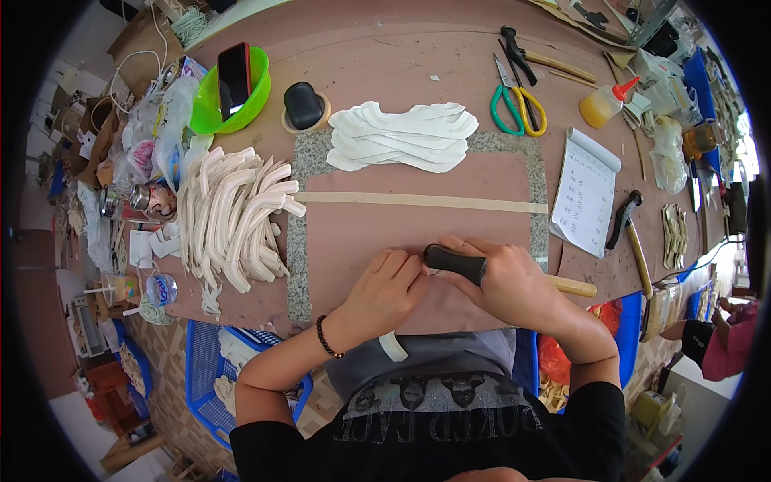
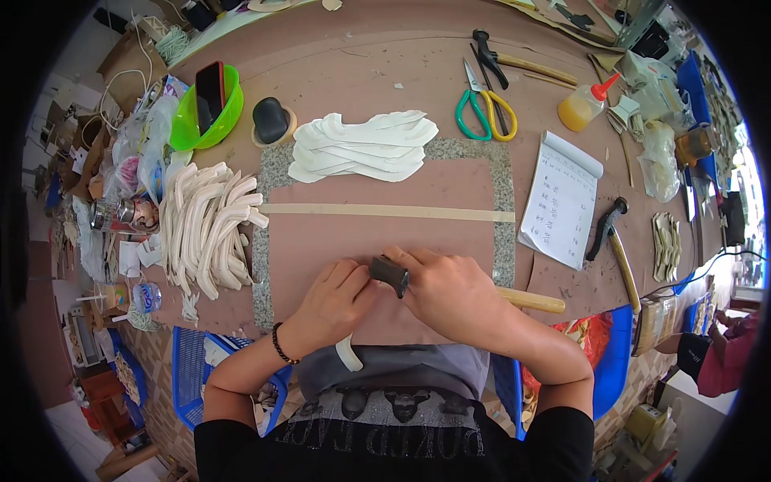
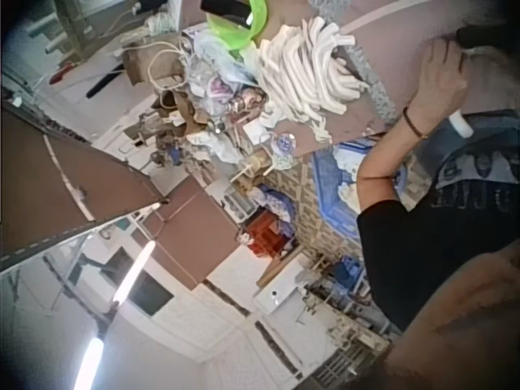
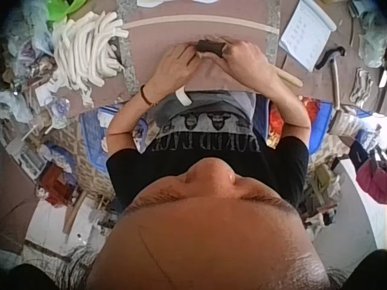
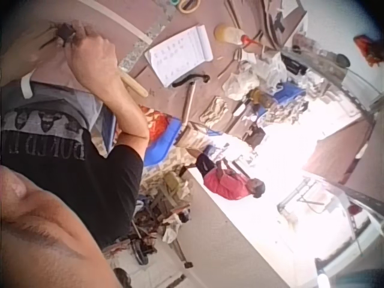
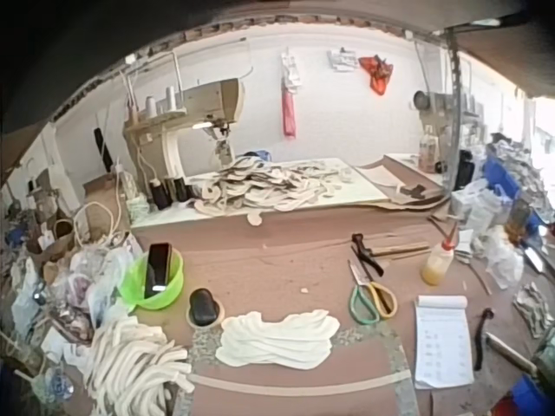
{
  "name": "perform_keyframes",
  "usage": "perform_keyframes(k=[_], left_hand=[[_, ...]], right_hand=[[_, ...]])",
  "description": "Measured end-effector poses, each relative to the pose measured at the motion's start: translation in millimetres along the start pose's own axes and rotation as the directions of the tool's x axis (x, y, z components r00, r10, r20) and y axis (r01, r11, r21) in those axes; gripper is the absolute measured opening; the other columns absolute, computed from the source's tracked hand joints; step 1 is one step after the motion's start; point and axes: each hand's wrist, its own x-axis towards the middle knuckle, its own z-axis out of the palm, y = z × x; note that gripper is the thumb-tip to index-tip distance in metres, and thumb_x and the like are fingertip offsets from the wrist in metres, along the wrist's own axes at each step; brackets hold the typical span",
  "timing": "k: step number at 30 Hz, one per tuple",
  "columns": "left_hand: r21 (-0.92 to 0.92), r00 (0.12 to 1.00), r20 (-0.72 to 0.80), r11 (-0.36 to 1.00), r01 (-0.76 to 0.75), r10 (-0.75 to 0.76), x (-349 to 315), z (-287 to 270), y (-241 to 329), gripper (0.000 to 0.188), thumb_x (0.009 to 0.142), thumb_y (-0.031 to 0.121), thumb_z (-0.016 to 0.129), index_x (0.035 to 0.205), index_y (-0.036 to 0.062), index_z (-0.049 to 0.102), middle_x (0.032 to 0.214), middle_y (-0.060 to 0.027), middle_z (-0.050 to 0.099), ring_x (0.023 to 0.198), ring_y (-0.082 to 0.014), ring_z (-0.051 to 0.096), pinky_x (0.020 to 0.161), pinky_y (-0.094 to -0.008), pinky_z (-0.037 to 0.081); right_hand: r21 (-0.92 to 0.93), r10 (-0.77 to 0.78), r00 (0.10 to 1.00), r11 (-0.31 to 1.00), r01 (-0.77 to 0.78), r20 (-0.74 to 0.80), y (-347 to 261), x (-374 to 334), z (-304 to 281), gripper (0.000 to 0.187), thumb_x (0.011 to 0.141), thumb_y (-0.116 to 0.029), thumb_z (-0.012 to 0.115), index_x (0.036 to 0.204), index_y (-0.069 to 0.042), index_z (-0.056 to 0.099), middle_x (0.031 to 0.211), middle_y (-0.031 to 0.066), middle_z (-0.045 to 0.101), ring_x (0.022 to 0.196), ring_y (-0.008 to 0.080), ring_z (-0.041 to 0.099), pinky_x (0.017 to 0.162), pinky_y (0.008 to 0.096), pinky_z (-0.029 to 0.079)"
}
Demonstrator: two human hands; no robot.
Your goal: The person uses a hammer to repeatedly strike and shape a white, curved strip of material on a wooden board. They pick up the strip, position it, and tap it along its length to flatten or curve it, then place it in a pile of finished pieces. Another person is visible in the background working at a separate station.
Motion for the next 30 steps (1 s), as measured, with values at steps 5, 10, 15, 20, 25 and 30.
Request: perform_keyframes(k=[5,10,15,20,25,30], left_hand=[[0.051,0.998,-0.054,0.998,0.021,-0.018,-2,3,2,0.027,0.079,0.012,0.065,0.101,-0.0034,0.069,0.1,-0.0121,0.06,0.099,-0.0278,0.058,0.091,-0.0412,0.049],[-0.101,0.917,-0.236,0.947,0.306,-0.321,-2,0,11,0.021,0.076,0.007,0.08,0.095,0.0023,0.072,0.104,-0.0086,0.064,0.097,-0.0276,0.061,0.082,-0.0404,0.049],[-0.153,0.934,-0.219,0.955,0.254,-0.283,-8,14,16,0.019,0.078,0.005,0.08,0.095,0.0012,0.072,0.099,-0.008,0.064,0.092,-0.0265,0.061,0.078,-0.0389,0.049],[-0.063,0.953,-0.132,0.961,0.268,-0.274,-6,10,21,0.018,0.082,0.007,0.075,0.098,-0.0004,0.073,0.098,-0.0085,0.062,0.096,-0.0272,0.059,0.085,-0.0413,0.046],[-0.186,0.858,-0.228,0.885,0.426,-0.461,-6,-2,24,0.02,0.084,0.007,0.072,0.102,-0.0007,0.074,0.099,-0.0095,0.062,0.096,-0.0274,0.059,0.087,-0.0398,0.045],[-0.037,0.931,-0.133,0.941,0.337,-0.339,-9,6,37,0.025,0.083,0.004,0.071,0.108,-0.0009,0.073,0.097,-0.0088,0.061,0.095,-0.0267,0.059,0.089,-0.0401,0.043]], right_hand=[[-0.001,-0.005,1.0,1.0,0.005,-0.015,-2,1,-4,0.046,0.088,-0.019,0.071,0.13,-0.004,0.061,0.092,0.0164,0.071,0.074,0.0366,0.071,0.065,0.0446,0.058],[0.028,0.044,0.999,0.999,-0.044,0.003,-5,4,-3,0.044,0.089,-0.02,0.07,0.129,-0.005,0.062,0.091,0.0162,0.071,0.074,0.0369,0.071,0.064,0.0446,0.058],[0.002,0.032,0.999,0.999,-0.032,0.02,-6,4,-7,0.041,0.094,-0.026,0.069,0.129,-0.006,0.062,0.091,0.0159,0.071,0.074,0.0374,0.07,0.065,0.0445,0.058],[0.044,-0.007,0.999,0.999,0.009,-0.044,-8,6,-4,0.039,0.096,-0.03,0.068,0.126,-0.005,0.063,0.091,0.0161,0.071,0.074,0.0374,0.07,0.065,0.0443,0.057],[0.021,-0.038,0.999,0.999,0.039,-0.028,-5,5,1,0.037,0.096,-0.029,0.069,0.123,-0.005,0.064,0.092,0.0162,0.07,0.074,0.0369,0.07,0.065,0.044,0.057],[0.005,-0.009,1.0,1.0,0.009,0.018,-7,8,-4,0.038,0.094,-0.027,0.07,0.124,-0.005,0.064,0.093,0.0166,0.07,0.077,0.0367,0.07,0.067,0.0439,0.058]])
